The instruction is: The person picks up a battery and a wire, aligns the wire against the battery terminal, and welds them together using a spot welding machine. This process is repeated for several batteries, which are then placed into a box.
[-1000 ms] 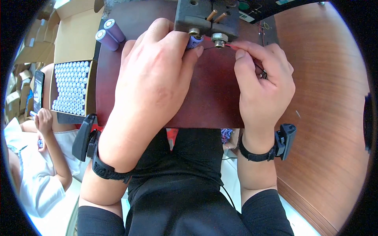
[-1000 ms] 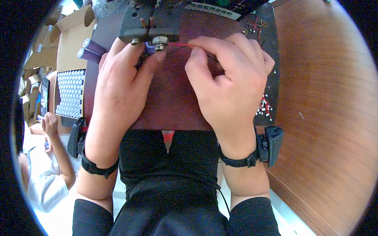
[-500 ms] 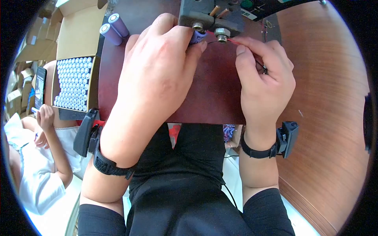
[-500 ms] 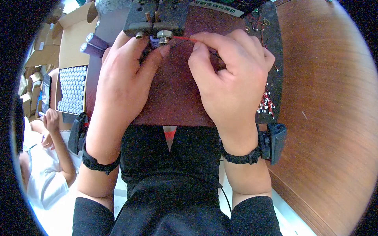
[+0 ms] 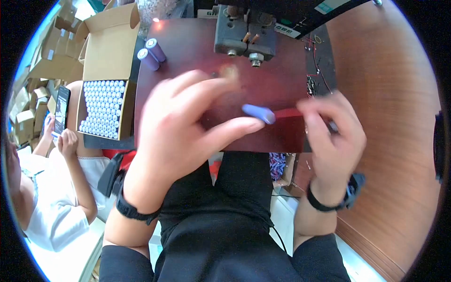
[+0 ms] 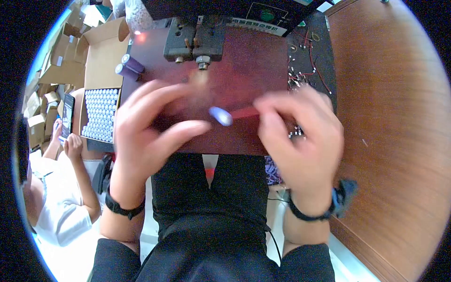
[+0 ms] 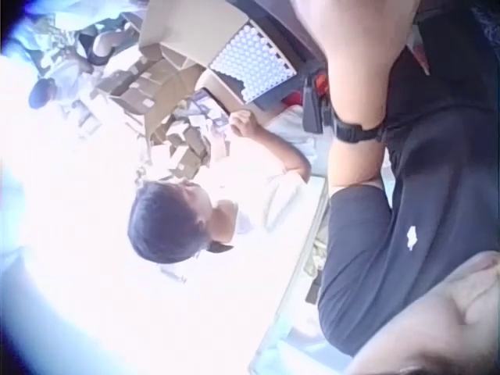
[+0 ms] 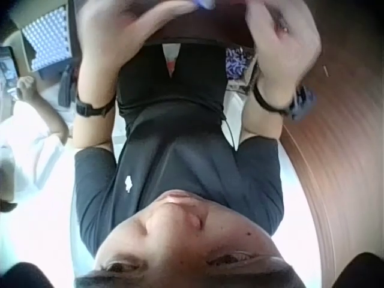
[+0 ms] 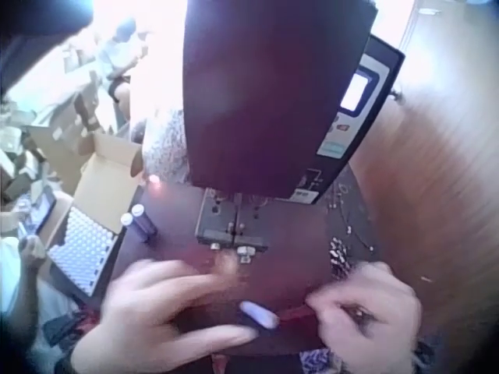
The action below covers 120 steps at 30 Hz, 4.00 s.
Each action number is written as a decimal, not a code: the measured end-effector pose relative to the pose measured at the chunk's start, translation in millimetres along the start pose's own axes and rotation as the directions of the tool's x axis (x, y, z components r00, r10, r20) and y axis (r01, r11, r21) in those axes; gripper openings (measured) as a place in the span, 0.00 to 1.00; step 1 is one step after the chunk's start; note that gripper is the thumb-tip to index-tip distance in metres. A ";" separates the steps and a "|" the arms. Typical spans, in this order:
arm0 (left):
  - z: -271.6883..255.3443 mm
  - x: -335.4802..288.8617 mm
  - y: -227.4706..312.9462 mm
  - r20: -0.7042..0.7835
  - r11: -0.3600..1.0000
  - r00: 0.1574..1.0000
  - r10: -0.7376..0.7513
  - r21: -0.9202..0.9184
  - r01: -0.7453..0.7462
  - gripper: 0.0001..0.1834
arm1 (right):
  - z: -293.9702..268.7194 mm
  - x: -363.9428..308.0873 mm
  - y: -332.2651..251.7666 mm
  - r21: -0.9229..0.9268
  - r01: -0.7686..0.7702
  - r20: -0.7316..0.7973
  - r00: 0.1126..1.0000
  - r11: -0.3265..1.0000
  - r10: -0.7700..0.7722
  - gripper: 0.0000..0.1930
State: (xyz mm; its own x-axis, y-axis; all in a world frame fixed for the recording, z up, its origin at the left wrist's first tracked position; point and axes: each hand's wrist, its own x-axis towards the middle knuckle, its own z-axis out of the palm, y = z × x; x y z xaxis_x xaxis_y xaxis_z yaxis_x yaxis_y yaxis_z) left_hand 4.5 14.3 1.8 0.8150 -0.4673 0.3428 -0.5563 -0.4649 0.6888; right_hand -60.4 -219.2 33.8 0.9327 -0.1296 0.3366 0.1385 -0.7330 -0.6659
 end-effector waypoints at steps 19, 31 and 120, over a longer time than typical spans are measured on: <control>-29.0 -21.3 -55.1 -0.417 0.971 0.883 -0.213 0.013 0.241 0.12 | -30.6 -71.5 130.0 -0.468 -0.162 0.060 0.975 0.869 0.214 0.10; -3.9 -33.0 -21.8 -0.269 0.975 0.938 -0.217 -0.104 0.196 0.13 | -47.4 -19.6 116.3 -0.356 -0.271 -0.158 0.961 0.894 0.229 0.05; 30.9 26.4 -27.3 -0.200 0.989 0.969 -0.147 -0.045 0.141 0.13 | 67.1 20.7 45.4 -0.027 0.072 -0.362 0.929 0.997 -0.077 0.05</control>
State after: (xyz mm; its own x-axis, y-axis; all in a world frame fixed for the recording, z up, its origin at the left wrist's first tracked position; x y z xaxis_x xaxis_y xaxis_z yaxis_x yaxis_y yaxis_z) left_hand 36.1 -8.6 -27.7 0.9038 -0.2339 0.3584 -0.4279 -0.4917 0.7583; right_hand -12.5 -210.4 -34.1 0.7352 -0.3052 0.6052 0.1967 -0.7584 -0.6214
